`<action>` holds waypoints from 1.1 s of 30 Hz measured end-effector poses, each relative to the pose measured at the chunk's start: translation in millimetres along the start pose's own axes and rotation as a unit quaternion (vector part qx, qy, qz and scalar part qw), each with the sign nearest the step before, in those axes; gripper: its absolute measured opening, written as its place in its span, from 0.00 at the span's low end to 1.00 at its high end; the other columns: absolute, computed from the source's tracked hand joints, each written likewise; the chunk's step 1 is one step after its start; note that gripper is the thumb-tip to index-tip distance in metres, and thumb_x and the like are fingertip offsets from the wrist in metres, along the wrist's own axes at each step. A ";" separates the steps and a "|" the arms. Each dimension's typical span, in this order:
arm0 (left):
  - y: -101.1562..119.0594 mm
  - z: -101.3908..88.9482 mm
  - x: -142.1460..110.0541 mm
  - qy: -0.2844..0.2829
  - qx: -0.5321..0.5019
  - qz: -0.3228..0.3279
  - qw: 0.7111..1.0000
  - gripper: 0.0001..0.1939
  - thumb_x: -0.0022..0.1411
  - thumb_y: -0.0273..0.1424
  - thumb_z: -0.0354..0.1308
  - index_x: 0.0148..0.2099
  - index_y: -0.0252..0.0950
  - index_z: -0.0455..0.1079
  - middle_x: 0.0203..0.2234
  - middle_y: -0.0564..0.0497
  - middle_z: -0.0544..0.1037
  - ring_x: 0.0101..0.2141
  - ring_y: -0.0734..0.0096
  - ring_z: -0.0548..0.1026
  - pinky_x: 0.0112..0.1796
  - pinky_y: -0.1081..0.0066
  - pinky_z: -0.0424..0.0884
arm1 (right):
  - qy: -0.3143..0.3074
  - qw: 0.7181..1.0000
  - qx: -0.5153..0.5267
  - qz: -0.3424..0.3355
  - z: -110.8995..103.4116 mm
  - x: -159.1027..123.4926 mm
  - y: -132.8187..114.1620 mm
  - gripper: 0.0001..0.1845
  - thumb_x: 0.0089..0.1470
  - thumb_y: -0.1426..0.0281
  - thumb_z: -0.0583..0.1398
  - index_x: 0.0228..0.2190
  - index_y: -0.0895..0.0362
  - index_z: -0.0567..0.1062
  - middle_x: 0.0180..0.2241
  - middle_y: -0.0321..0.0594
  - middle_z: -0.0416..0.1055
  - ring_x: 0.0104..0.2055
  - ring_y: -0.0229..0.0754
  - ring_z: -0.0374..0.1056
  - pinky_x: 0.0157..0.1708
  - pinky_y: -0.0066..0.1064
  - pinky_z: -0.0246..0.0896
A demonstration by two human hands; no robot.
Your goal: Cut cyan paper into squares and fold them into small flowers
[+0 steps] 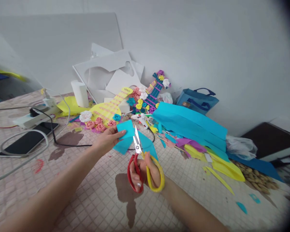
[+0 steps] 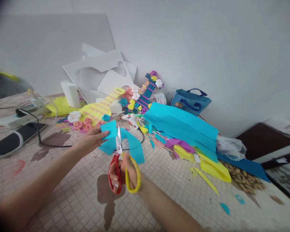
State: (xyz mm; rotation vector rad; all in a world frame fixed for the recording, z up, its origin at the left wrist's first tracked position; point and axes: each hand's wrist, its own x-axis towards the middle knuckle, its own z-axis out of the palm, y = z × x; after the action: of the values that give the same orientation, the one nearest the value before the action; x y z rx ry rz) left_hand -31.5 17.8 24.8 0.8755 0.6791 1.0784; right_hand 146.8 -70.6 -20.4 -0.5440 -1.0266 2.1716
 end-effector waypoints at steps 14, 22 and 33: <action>-6.4 0.0 -0.3 -0.023 0.031 -0.013 0.999 0.15 0.45 0.31 0.70 0.36 0.32 0.73 0.30 0.47 0.80 0.27 0.70 0.77 0.32 0.70 0.74 | 0.002 1.000 -0.018 0.002 2.1 -1.0 -5.8 0.40 0.44 0.33 0.43 0.26 0.58 0.65 0.18 0.31 0.57 0.16 0.32 0.55 0.17 0.28 0.59; -6.0 -3.6 2.1 -0.039 0.038 -0.014 0.998 0.15 0.47 0.31 0.69 0.37 0.31 0.73 0.31 0.48 0.80 0.28 0.71 0.77 0.33 0.72 0.74 | 0.027 1.000 -0.003 0.015 -5.3 3.6 1.3 0.38 0.38 0.32 0.49 0.23 0.56 0.61 0.14 0.26 0.55 0.12 0.30 0.51 0.12 0.25 0.59; -8.6 -5.4 2.6 -0.063 0.059 -0.019 0.996 0.17 0.48 0.33 0.69 0.40 0.32 0.72 0.31 0.48 0.79 0.27 0.71 0.76 0.30 0.72 0.73 | 0.025 1.000 0.013 0.007 -2.2 1.6 -2.9 0.42 0.42 0.32 0.44 0.27 0.60 0.67 0.16 0.30 0.59 0.15 0.32 0.58 0.15 0.28 0.62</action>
State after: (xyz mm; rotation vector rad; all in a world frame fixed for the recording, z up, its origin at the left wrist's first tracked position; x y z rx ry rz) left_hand -31.2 19.8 14.5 1.0199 0.6573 0.9470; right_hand 148.1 -67.0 -19.5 -0.5909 -0.9698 2.1695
